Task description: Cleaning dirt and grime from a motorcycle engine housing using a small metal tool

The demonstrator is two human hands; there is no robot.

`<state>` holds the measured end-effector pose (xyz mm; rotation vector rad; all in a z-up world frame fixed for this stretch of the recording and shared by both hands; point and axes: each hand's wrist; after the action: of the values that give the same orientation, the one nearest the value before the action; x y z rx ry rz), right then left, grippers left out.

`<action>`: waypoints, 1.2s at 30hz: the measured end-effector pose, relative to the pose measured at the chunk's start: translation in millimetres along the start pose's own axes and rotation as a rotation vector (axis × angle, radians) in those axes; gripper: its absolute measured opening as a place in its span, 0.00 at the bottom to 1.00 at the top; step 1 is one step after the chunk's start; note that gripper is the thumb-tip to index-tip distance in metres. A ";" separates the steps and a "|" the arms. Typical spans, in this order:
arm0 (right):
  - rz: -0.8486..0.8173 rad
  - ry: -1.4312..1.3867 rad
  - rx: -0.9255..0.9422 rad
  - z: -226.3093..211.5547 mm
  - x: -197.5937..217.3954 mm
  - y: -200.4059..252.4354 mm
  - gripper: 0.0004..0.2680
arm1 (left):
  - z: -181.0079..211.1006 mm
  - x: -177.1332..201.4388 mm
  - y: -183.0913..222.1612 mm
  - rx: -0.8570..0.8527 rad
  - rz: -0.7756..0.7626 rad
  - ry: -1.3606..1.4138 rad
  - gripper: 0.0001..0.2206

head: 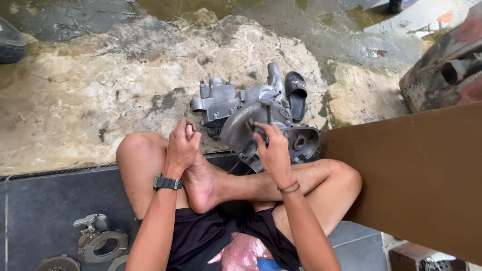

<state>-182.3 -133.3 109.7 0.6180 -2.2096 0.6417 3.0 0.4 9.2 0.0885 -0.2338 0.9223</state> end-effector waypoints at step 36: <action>-0.098 0.426 0.055 36.8 -2.2 -48.2 0.07 | -6.8 -2.1 3.1 0.013 0.028 -0.005 0.05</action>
<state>-171.1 -191.8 98.1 0.5546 -1.7613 0.7120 0.4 1.8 1.9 0.0991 -0.2342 0.9518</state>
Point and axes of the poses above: each hand's wrist, its own y-axis away from the middle knuckle, its own x-axis out of the back of the hand, z = x × y, and after that the axes turned 7 degrees about z, right-handed
